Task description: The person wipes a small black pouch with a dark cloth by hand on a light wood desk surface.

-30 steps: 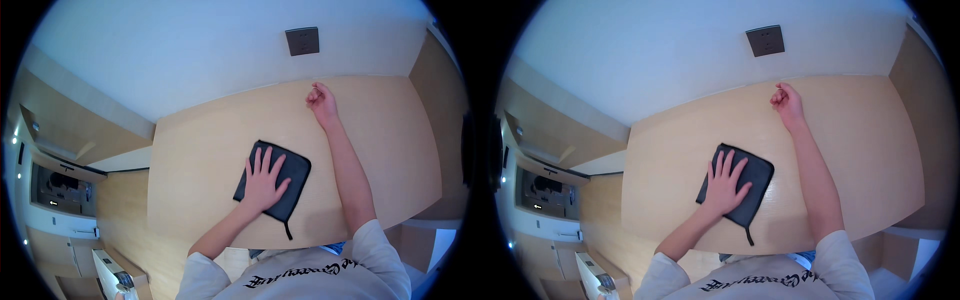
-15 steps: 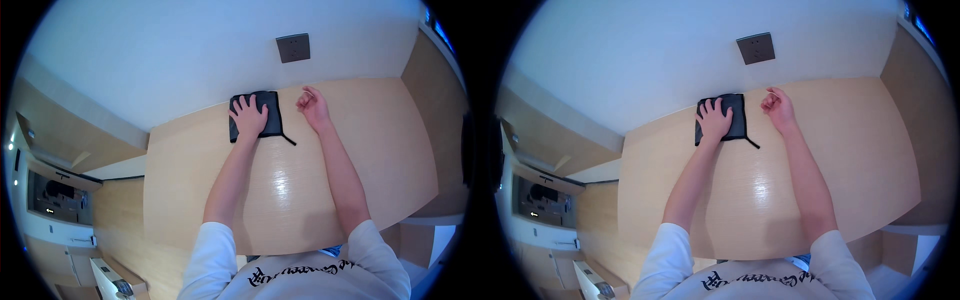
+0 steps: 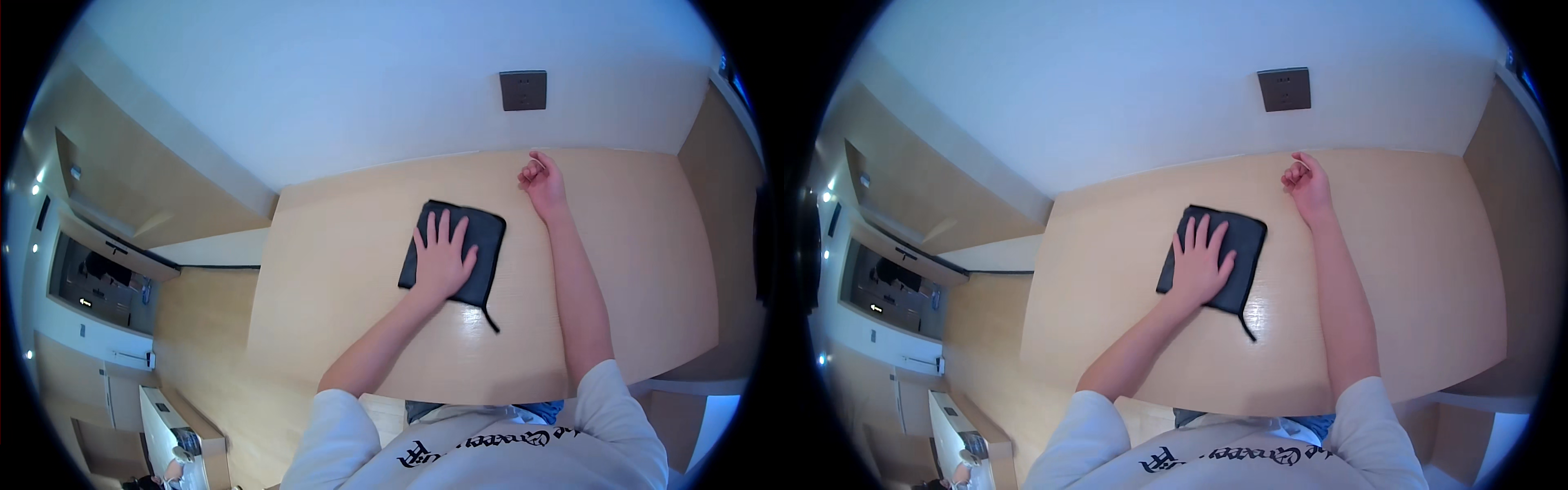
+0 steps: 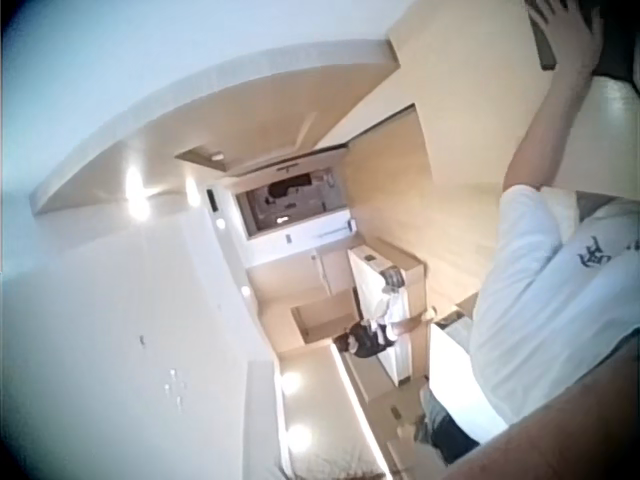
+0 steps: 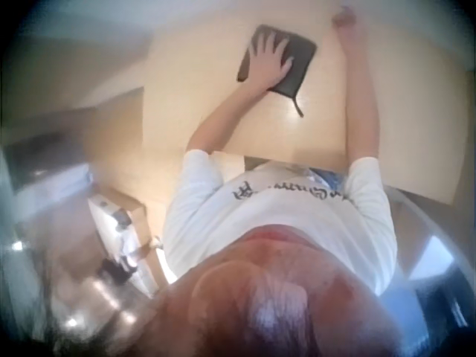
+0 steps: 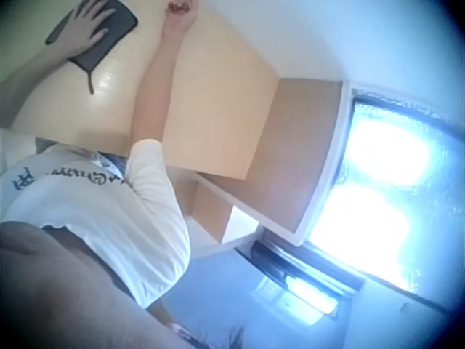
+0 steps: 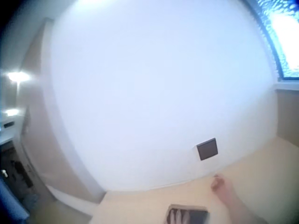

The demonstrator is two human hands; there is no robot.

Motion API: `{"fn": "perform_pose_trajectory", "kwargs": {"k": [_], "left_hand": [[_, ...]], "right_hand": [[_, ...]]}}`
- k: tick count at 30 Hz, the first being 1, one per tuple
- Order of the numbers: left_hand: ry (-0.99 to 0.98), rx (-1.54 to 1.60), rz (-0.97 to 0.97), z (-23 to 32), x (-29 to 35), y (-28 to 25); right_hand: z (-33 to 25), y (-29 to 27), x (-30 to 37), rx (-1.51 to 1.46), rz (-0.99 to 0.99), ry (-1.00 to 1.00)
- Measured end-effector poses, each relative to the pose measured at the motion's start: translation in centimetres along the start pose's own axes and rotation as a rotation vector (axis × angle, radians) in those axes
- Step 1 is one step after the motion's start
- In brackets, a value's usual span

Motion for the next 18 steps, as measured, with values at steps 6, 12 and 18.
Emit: {"fn": "perform_pose_trajectory", "kwargs": {"k": [6, 12, 18], "left_hand": [[0.038, 0.082, -0.181, 3.3, 9.2, -6.6], [0.039, 0.114, -0.267, 4.1, 11.7, -8.4], [0.095, 0.133, -0.298, 3.8, 10.8, -8.4]], "right_hand": [[0.3, 0.4, 0.3, 0.032, 0.005, -0.045], [-0.1, 0.7, 1.0, 0.040, -0.013, -0.055], [-0.1, 0.9, 1.6, 0.064, -0.015, -0.074]]}}
Point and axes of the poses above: each hand's wrist, its own x-axis away from the middle knuckle, its own y-axis out of the palm, z = x × y, the point moved 9 cm from there along -x, towards the middle knuckle, and after that the axes turned 12 degrees about z, right-handed, at the moved point
